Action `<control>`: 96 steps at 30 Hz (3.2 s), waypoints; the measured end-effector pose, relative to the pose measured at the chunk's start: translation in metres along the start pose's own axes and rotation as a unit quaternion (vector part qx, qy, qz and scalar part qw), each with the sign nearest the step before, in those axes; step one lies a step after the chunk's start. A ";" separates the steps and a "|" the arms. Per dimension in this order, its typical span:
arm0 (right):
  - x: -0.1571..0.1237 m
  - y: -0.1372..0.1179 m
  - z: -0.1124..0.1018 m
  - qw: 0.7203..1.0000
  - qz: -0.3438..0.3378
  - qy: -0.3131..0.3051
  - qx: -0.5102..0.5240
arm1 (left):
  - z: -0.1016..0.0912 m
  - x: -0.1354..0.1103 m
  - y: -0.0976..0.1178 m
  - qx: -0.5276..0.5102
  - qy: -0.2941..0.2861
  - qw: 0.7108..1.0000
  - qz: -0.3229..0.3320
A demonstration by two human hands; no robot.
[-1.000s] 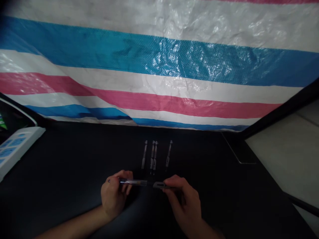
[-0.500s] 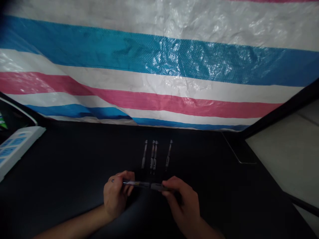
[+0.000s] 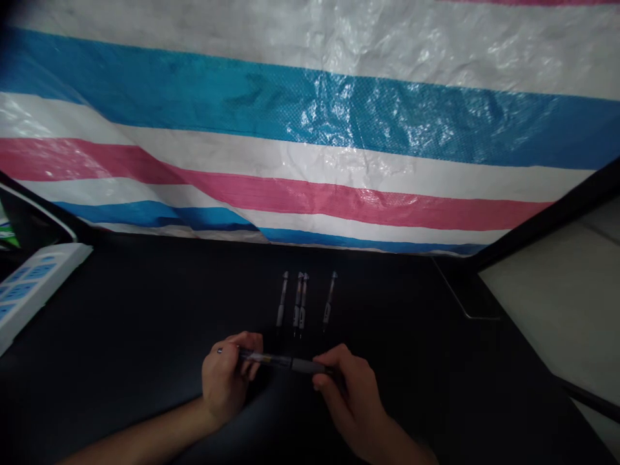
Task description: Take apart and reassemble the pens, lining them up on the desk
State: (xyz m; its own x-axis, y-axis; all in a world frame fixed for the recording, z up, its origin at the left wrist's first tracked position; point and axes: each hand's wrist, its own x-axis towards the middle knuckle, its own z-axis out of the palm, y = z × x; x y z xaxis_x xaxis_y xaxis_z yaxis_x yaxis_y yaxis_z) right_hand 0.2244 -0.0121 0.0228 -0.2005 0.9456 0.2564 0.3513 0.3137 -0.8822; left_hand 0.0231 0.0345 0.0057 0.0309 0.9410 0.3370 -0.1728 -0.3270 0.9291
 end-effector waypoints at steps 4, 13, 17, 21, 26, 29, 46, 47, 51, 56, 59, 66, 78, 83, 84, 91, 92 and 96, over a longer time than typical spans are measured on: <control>0.005 -0.005 -0.002 0.999 0.008 -0.024 0.032 | -0.002 -0.002 -0.003 0.023 -0.013 1.000 0.007; 0.006 -0.002 -0.001 0.995 0.046 -0.029 0.081 | -0.001 -0.001 -0.002 0.074 0.011 0.997 -0.006; 0.007 -0.004 0.000 0.993 0.087 -0.013 0.077 | -0.002 0.000 -0.003 0.076 0.019 0.997 -0.012; 0.009 -0.004 -0.002 0.997 0.059 -0.041 0.017 | -0.001 0.001 -0.002 0.040 0.017 0.999 -0.017; 0.013 -0.007 -0.005 0.997 0.038 -0.074 -0.002 | -0.001 0.002 -0.001 0.014 0.013 1.000 -0.004; 0.013 -0.007 -0.005 0.990 0.090 -0.107 0.029 | -0.005 0.007 0.004 0.047 -0.011 0.998 0.047; 0.015 0.006 0.017 0.958 0.226 -0.096 0.149 | 0.013 0.020 0.020 -0.101 -0.072 0.986 -0.109; 0.015 0.007 0.018 0.955 0.227 -0.100 0.162 | 0.011 0.023 0.022 -0.110 -0.085 0.984 -0.115; 0.015 0.009 0.021 0.953 0.221 -0.099 0.184 | 0.002 0.036 0.020 -0.116 -0.087 0.980 -0.134; 0.016 0.014 0.023 0.951 0.222 -0.094 0.196 | -0.008 0.053 0.007 -0.092 -0.072 0.987 -0.111; 0.017 0.015 0.023 0.949 0.220 -0.097 0.206 | -0.012 0.059 0.004 -0.077 -0.096 0.985 -0.122; 0.019 0.015 0.022 0.948 0.221 -0.110 0.199 | -0.014 0.062 0.003 -0.058 -0.081 0.984 -0.150; 0.020 0.013 0.021 0.952 0.216 -0.128 0.172 | -0.014 0.063 -0.002 -0.058 -0.047 0.986 -0.147; 0.018 0.015 0.022 0.951 0.212 -0.127 0.183 | -0.014 0.061 -0.002 -0.056 -0.055 0.987 -0.141; 0.018 0.015 0.022 0.951 0.212 -0.127 0.185 | -0.014 0.061 -0.002 -0.057 -0.056 0.987 -0.140; 0.017 0.016 0.021 0.952 0.208 -0.129 0.182 | -0.015 0.062 -0.003 -0.064 -0.046 0.988 -0.131; 0.017 0.016 0.021 0.952 0.208 -0.129 0.181 | -0.015 0.062 -0.003 -0.061 -0.050 0.989 -0.129; 0.018 0.016 0.021 0.952 0.211 -0.130 0.177 | -0.016 0.062 -0.003 -0.063 -0.065 0.988 -0.127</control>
State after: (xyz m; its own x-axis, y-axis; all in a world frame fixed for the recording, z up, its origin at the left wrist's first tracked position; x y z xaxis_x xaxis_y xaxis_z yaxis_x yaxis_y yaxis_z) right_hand 0.2068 0.0083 0.0048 -0.3450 0.9133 -0.2165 0.1287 -0.1825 -0.9747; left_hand 0.0101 0.0957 0.0212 0.2141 0.9693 0.1207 -0.2647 -0.0614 0.9624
